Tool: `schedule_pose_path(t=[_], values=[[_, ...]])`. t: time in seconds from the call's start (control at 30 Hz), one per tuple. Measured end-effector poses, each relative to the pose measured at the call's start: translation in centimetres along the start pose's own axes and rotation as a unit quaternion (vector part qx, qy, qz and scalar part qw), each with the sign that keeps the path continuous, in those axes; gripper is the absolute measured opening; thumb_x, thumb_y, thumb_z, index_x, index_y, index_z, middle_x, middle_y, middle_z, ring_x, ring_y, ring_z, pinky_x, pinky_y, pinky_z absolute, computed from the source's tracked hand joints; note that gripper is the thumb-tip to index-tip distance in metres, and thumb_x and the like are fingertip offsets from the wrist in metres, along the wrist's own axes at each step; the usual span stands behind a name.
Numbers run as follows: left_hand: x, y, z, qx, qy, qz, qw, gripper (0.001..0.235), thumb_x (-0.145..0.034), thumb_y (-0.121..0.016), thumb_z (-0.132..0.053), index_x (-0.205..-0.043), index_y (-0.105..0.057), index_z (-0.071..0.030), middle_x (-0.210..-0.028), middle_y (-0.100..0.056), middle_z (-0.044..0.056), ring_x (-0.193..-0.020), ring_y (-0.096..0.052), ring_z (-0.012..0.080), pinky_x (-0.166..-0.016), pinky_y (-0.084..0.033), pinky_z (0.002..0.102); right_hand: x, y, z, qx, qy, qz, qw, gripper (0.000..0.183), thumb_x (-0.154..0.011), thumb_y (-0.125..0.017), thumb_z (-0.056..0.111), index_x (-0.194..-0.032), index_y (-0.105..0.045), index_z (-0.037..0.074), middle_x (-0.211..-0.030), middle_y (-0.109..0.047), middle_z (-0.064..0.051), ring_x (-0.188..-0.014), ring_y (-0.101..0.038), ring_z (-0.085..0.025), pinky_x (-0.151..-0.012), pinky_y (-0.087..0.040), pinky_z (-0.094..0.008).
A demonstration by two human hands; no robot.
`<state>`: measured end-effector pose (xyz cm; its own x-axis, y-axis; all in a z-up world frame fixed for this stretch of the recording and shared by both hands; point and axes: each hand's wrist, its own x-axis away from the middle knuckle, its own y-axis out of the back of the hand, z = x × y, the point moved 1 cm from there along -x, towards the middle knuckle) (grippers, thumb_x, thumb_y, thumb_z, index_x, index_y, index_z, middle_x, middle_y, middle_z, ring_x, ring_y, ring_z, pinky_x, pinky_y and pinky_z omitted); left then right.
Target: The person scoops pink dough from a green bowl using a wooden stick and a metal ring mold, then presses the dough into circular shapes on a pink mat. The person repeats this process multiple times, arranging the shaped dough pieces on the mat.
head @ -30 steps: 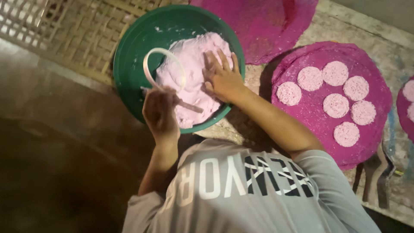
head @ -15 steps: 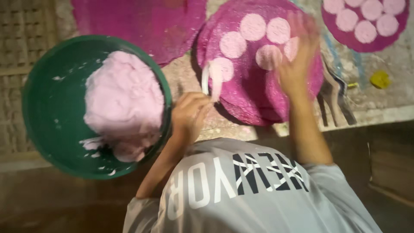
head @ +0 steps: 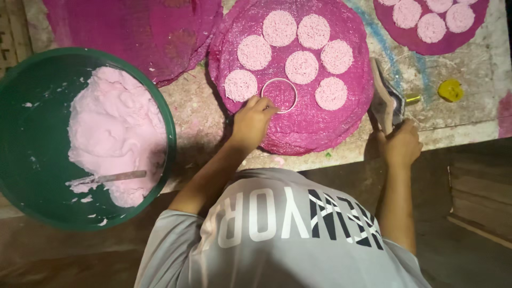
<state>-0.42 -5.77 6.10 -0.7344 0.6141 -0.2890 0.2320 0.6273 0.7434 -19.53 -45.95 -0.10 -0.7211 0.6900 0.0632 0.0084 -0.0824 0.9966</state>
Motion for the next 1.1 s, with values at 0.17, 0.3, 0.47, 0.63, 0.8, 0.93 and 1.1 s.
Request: schedule_pose_path(t=[0.17, 0.3, 0.47, 0.63, 0.8, 0.93, 1.1], values=[[0.3, -0.4, 0.5, -0.001, 0.019, -0.014, 1.0, 0.03, -0.082, -0.067, -0.001, -0.107, -0.077, -0.014, -0.108, -0.067, 0.002, -0.103, -0.062, 0.027, -0.083, -0.056, 0.038, 0.5, 2.3, -0.5, -0.124, 0.035, -0.093, 0.987, 0.062, -0.087, -0.087, 0.039, -0.129, -0.064, 0.0, -0.097, -0.071, -0.023, -0.086, -0.068, -0.044, -0.072, -0.053, -0.052], [-0.6, 0.6, 0.5, 0.048, 0.029, -0.03, 0.998, 0.028, -0.092, -0.065, -0.002, -0.115, -0.076, -0.014, -0.119, -0.069, 0.005, -0.111, -0.062, 0.0257, -0.093, -0.055, 0.038, 0.9, 7.4, 1.5, -0.45, 0.067, 0.035, 0.89, 0.04, -0.104, -0.068, 0.035, -0.121, -0.061, -0.001, -0.093, -0.066, -0.01, -0.078, -0.06, -0.022, -0.068, -0.047, -0.037], [-7.6, 2.2, 1.4, 0.697, 0.138, -0.063, 0.701, 0.052, -0.105, -0.059, -0.041, -0.149, -0.047, -0.016, -0.153, -0.053, 0.003, -0.14, -0.055, 0.0161, -0.124, -0.043, 0.041, 0.4, 13.1, 8.5, -0.593, 0.184, 0.352, 0.7, 0.053, -0.107, -0.046, 0.053, -0.122, -0.06, 0.004, -0.091, -0.064, -0.004, -0.079, -0.059, -0.013, -0.07, -0.05, -0.027], [-11.2, 1.8, 1.2, 0.912, 0.097, -0.062, 0.393, 0.081, -0.091, -0.044, -0.075, -0.12, -0.066, -0.003, -0.101, -0.067, 0.009, -0.097, -0.065, 0.0225, -0.105, -0.05, 0.046, -1.8, 14.0, 16.8, -0.359, 0.212, 0.624, 0.661, 0.069, -0.105, -0.035, 0.06, -0.1, -0.065, -0.001, -0.085, -0.066, -0.012, -0.076, -0.064, -0.021, -0.07, -0.059, -0.037], [-10.9, 0.2, 2.2, 0.934, 0.016, -0.147, 0.326, 0.056, -0.101, -0.048, -0.069, -0.09, -0.055, -0.014, -0.081, -0.055, -0.001, -0.081, -0.058, 0.0149, -0.094, -0.049, 0.037, -3.2, 16.9, 20.4, -0.093, 0.177, 0.485, 0.851, 0.078, -0.098, -0.021, 0.069, -0.107, -0.069, 0.008, -0.092, -0.067, -0.012, -0.083, -0.062, -0.025, -0.075, -0.053, -0.046], [-10.7, 0.4, 5.0, 0.921, 0.022, -0.195, 0.336, 0.054, -0.099, -0.046, -0.066, -0.083, -0.05, -0.015, -0.075, -0.049, -0.003, -0.073, -0.053, 0.014, -0.087, -0.049, 0.037, -2.5, 17.2, 24.2, -0.08, 0.261, 0.384, 0.882, 0.083, -0.099, -0.019, 0.072, -0.101, -0.069, 0.006, -0.08, -0.063, -0.013, -0.076, -0.064, -0.028, -0.075, -0.053, -0.049], [-9.5, 1.2, 7.2, 0.902, 0.015, -0.212, 0.376, 0.054, -0.099, -0.045, -0.067, -0.079, -0.048, -0.018, -0.069, -0.042, -0.005, -0.066, -0.046, 0.013, -0.082, -0.048, 0.036, -0.9, 16.6, 26.6, -0.074, 0.282, 0.383, 0.876, 0.082, -0.101, -0.016, 0.069, -0.084, -0.063, 0.003, -0.067, -0.061, -0.015, -0.063, -0.065, -0.032, -0.065, -0.056, -0.048]])
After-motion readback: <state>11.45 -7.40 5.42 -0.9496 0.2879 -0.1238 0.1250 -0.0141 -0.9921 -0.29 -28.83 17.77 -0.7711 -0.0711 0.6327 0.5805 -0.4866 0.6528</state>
